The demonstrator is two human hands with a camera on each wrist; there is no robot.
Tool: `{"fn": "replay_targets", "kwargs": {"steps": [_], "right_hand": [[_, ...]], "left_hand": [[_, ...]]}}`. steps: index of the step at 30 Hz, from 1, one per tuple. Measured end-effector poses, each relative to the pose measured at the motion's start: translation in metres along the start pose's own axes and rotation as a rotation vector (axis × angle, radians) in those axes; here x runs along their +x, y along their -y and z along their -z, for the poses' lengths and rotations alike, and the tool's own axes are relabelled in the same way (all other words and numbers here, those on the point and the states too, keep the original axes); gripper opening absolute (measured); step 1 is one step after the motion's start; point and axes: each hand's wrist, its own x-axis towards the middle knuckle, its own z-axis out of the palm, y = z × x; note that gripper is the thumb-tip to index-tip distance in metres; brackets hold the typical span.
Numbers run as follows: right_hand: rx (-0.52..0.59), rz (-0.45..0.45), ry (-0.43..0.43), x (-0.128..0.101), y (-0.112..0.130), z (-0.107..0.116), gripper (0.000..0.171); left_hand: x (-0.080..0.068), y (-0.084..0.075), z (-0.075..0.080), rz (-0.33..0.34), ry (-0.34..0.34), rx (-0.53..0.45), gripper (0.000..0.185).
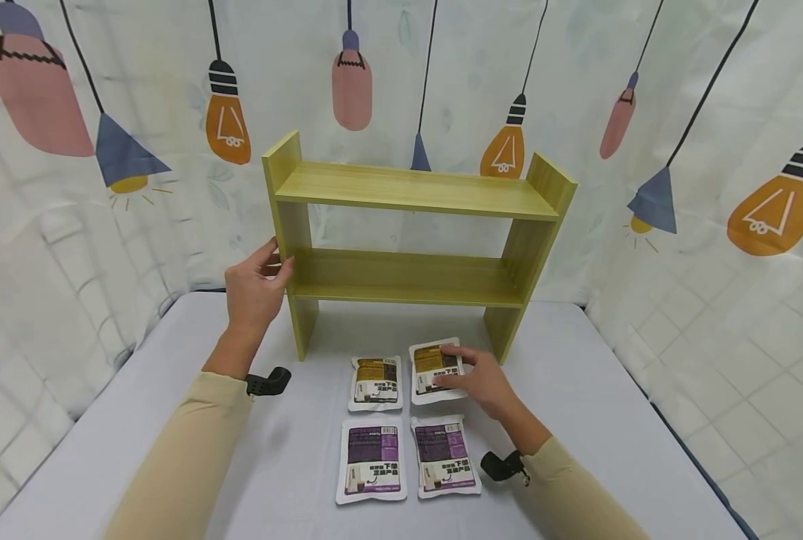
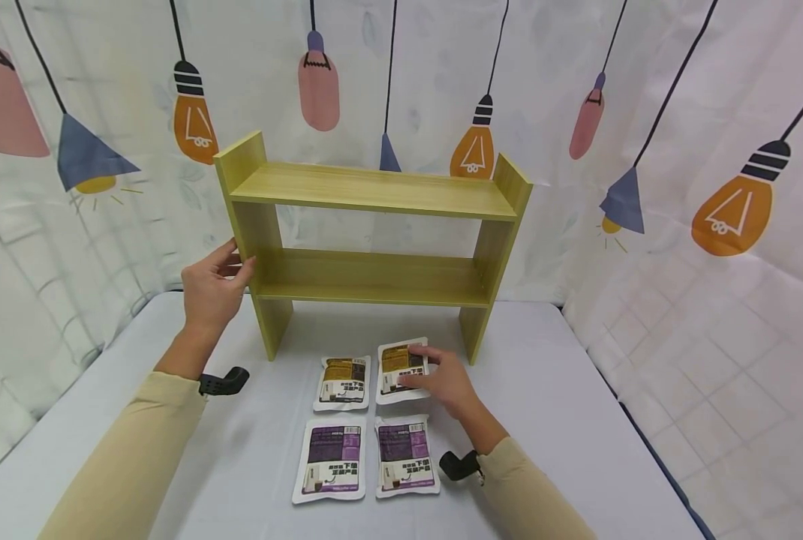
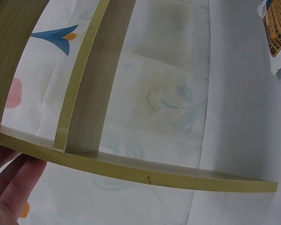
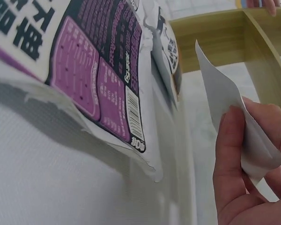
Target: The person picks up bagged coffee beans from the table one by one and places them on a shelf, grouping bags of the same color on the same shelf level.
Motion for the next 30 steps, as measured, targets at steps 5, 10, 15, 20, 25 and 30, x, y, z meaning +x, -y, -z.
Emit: {"fn": "replay_targets", "kwargs": {"steps": [5,10,15,20,25,30], "right_hand": [[0.040,-0.011,0.005,-0.003,0.004,0.003,0.061],[0.081,-0.011,0.004,-0.005,0.012,0.007,0.059],[0.113,-0.013,0.007,-0.008,0.020,0.013,0.060],[0.137,-0.018,0.025,-0.009,0.025,0.018,0.062],[0.167,-0.027,0.050,-0.013,0.033,0.023,0.063],[0.173,-0.030,0.057,-0.018,0.042,0.027,0.064]], "left_hand": [[0.000,0.000,0.000,0.007,0.006,0.002,0.043],[0.001,0.000,0.000,0.008,0.009,-0.008,0.043],[0.001,0.000,0.000,0.005,0.008,-0.012,0.042],[0.001,-0.001,-0.001,0.005,0.006,-0.012,0.042],[0.001,0.000,-0.001,0.001,0.003,-0.014,0.042],[0.001,0.001,-0.002,0.003,0.004,-0.017,0.042]]}}
